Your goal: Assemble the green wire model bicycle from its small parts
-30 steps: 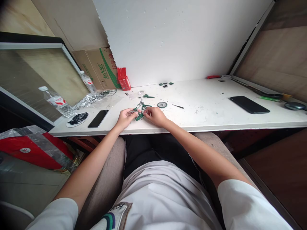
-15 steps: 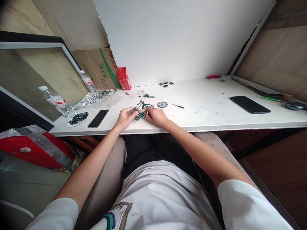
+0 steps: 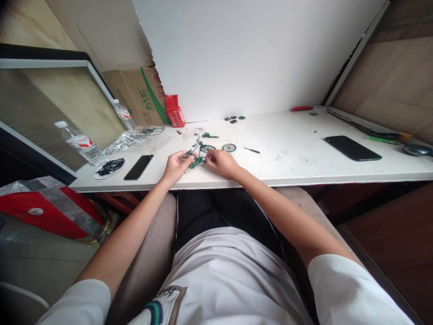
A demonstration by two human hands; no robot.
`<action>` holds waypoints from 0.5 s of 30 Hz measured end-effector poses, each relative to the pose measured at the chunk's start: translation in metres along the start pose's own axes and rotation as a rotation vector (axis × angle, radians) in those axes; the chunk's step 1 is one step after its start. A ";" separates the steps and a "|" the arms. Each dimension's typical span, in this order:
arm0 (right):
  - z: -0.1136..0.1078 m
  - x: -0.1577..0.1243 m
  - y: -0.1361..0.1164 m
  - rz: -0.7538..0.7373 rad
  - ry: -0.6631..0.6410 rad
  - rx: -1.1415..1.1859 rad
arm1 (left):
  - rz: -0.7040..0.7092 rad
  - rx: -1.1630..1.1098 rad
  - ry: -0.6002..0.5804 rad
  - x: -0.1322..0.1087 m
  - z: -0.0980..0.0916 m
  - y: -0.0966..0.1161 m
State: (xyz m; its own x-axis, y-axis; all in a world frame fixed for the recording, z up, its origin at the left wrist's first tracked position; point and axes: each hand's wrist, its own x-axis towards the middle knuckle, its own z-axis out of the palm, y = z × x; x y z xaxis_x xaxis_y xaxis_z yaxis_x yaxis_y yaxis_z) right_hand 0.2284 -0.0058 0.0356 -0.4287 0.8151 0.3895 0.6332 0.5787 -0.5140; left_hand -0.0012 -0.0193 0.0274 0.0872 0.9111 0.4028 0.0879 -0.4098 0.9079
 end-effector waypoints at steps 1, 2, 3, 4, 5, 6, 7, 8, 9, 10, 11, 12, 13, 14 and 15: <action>0.000 0.000 0.000 -0.005 -0.001 -0.012 | 0.003 0.004 0.011 0.000 0.000 0.000; -0.001 0.000 0.000 -0.010 -0.003 -0.021 | 0.005 0.007 0.021 0.000 0.000 0.001; 0.000 0.000 -0.001 -0.013 -0.002 -0.027 | 0.007 0.007 0.026 0.000 0.000 0.001; 0.000 0.000 -0.001 -0.015 -0.001 -0.028 | 0.009 0.007 0.027 0.000 0.001 0.002; 0.000 0.001 0.000 -0.014 0.001 -0.024 | 0.011 0.006 0.024 0.000 0.001 0.003; 0.000 0.001 0.000 -0.012 0.004 -0.015 | 0.013 0.005 0.020 0.000 0.001 0.004; 0.000 0.001 0.000 -0.008 0.007 0.003 | 0.014 0.005 0.017 0.000 0.002 0.005; -0.001 0.001 0.000 -0.004 0.006 0.032 | 0.016 0.005 0.016 0.000 0.002 0.006; -0.002 0.001 0.001 -0.001 -0.006 0.072 | 0.017 0.006 0.015 0.000 0.002 0.007; -0.003 0.001 0.001 0.000 -0.029 0.119 | 0.017 0.007 0.015 0.000 0.002 0.008; -0.005 0.000 0.001 0.000 -0.061 0.167 | 0.016 0.007 0.013 0.000 0.002 0.009; -0.006 0.000 0.002 -0.001 -0.095 0.207 | 0.016 0.004 0.009 0.000 0.002 0.009; -0.008 -0.001 0.002 0.001 -0.125 0.236 | 0.015 -0.001 0.003 0.000 0.001 0.010; -0.009 -0.002 0.002 0.004 -0.146 0.252 | 0.014 -0.009 -0.006 0.000 0.001 0.010; -0.009 -0.002 0.002 0.009 -0.156 0.256 | 0.012 -0.018 -0.014 0.000 0.001 0.009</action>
State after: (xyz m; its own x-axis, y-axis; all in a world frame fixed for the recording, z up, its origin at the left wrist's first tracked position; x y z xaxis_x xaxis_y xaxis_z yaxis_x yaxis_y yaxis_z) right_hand 0.2367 -0.0068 0.0409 -0.5301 0.8031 0.2719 0.4626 0.5427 -0.7010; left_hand 0.0001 -0.0231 0.0358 0.1021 0.9053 0.4124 0.0689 -0.4200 0.9049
